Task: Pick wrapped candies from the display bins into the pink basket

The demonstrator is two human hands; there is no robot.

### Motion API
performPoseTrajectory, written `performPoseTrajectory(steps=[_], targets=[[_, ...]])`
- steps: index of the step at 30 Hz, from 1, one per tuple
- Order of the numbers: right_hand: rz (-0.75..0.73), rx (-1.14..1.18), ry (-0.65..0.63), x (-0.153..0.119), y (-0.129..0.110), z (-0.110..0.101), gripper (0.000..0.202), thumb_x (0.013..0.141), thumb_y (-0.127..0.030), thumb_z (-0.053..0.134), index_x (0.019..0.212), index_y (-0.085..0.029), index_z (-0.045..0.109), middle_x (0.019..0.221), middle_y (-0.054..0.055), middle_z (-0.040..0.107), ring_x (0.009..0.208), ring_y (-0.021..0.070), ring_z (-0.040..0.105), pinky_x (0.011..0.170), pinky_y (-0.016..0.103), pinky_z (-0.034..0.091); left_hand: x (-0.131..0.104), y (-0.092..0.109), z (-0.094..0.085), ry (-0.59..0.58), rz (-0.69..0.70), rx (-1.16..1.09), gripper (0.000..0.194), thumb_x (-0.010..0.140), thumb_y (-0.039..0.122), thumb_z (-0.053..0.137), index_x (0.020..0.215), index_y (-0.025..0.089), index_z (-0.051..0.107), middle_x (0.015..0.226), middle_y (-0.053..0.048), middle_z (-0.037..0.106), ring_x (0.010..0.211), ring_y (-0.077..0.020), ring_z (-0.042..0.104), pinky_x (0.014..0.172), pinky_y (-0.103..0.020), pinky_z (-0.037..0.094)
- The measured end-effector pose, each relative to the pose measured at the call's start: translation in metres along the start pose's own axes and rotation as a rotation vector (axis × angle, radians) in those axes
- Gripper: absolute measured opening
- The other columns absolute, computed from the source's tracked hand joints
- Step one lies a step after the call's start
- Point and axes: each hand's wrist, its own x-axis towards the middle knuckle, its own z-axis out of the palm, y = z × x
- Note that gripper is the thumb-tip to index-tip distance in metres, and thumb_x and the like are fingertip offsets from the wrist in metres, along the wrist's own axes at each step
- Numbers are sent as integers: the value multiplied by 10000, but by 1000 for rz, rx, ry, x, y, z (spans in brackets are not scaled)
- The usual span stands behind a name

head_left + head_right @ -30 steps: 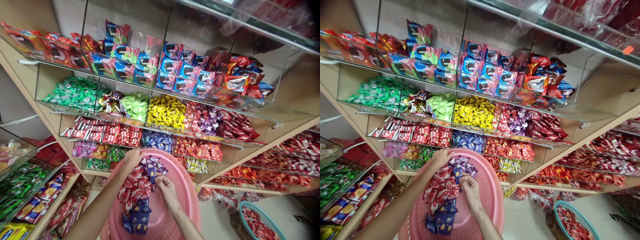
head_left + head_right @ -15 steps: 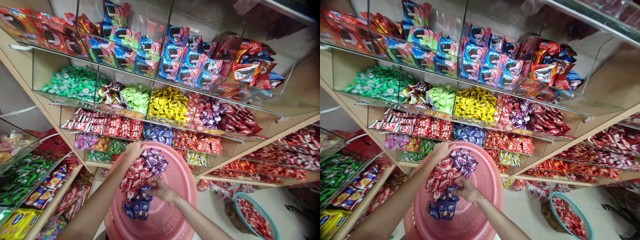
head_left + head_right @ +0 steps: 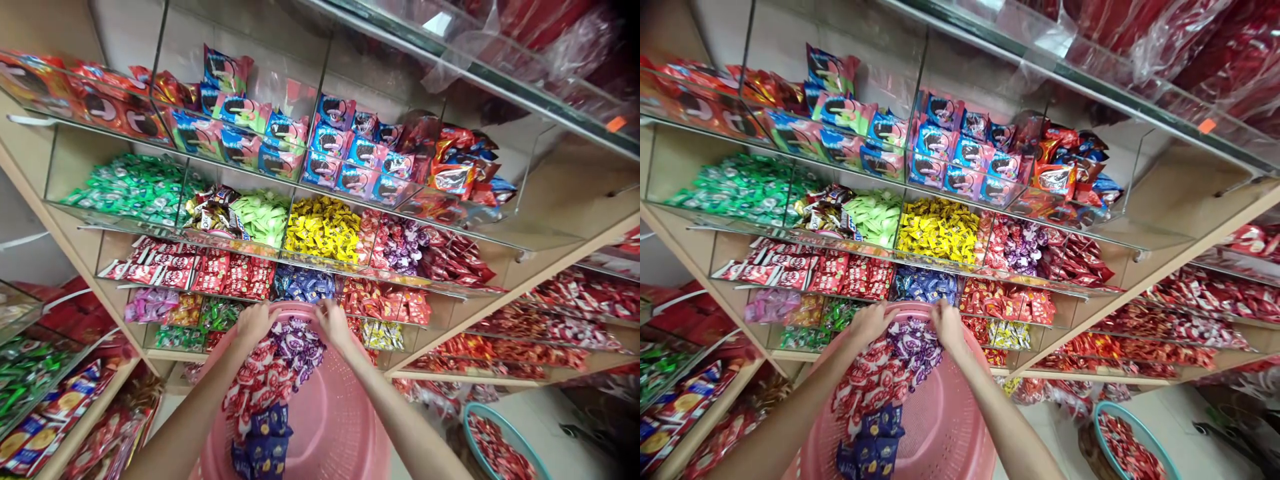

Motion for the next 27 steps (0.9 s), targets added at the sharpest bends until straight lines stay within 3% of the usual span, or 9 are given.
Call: performPoseTrajectory(steps=[2, 5, 9, 13, 16, 19, 23, 27], targets=[[68, -24, 104, 32, 8, -7, 167, 789, -271, 522, 895, -153, 573, 675, 68, 619, 601, 173, 545, 573, 258, 340, 0, 0, 0, 4, 3, 1, 578, 840, 539, 202, 1082, 140, 543, 932, -158, 644, 866, -278, 607, 731, -368, 440], [145, -17, 192, 59, 21, -6, 158, 771, -247, 539, 882, -135, 550, 728, 119, 622, 668, 197, 573, 594, 270, 352, 0, 0, 0, 4, -4, -1, 582, 838, 546, 205, 1078, 138, 545, 931, -162, 642, 868, -276, 607, 735, -364, 442], [185, 93, 198, 67, 30, 8, 78, 763, -243, 541, 772, -168, 520, 596, 78, 601, 566, 181, 573, 555, 269, 378, 1, 0, 1, 10, -4, -3, 572, 838, 544, 212, 1065, 139, 546, 919, -158, 644, 854, -277, 611, 718, -364, 443], [201, 309, 131, 65, 30, 15, 187, 818, -381, 458, 789, -197, 470, 452, 8, 546, 376, 153, 509, 423, 261, 384, 0, -1, 1, 18, 1, -13, 573, 840, 545, 196, 1046, 146, 552, 899, -152, 646, 826, -272, 616, 701, -362, 442], [172, 480, 108, 54, 27, 13, 302, 810, -514, 419, 838, -213, 435, 527, 12, 588, 394, 155, 533, 394, 266, 412, 1, -1, 1, 28, 2, -4, 551, 845, 531, 205, 1054, 151, 545, 907, -145, 647, 830, -268, 616, 697, -355, 443], [124, 597, 109, 31, 21, 7, 350, 768, -560, 469, 834, -218, 436, 650, 24, 616, 514, 164, 595, 483, 289, 479, 1, -1, 1, 31, 8, 8, 546, 842, 536, 214, 1038, 151, 547, 903, -140, 651, 827, -268, 618, 689, -350, 446], [56, 661, 90, -9, 13, 2, 302, 730, -478, 585, 822, -204, 497, 746, 21, 613, 707, 171, 621, 673, 304, 494, 2, -1, 3, 41, 7, 10, 558, 833, 557, 222, 1026, 151, 551, 896, -137, 655, 823, -276, 621, 679, -353, 450], [4, 682, -13, -45, 7, 3, 218, 760, -397, 587, 848, -203, 542, 790, 28, 625, 732, 163, 599, 703, 295, 464, 1, 0, 4, 49, 2, -10, 574, 829, 571, 212, 1019, 153, 556, 907, -137, 654, 835, -277, 617, 699, -355, 451]])
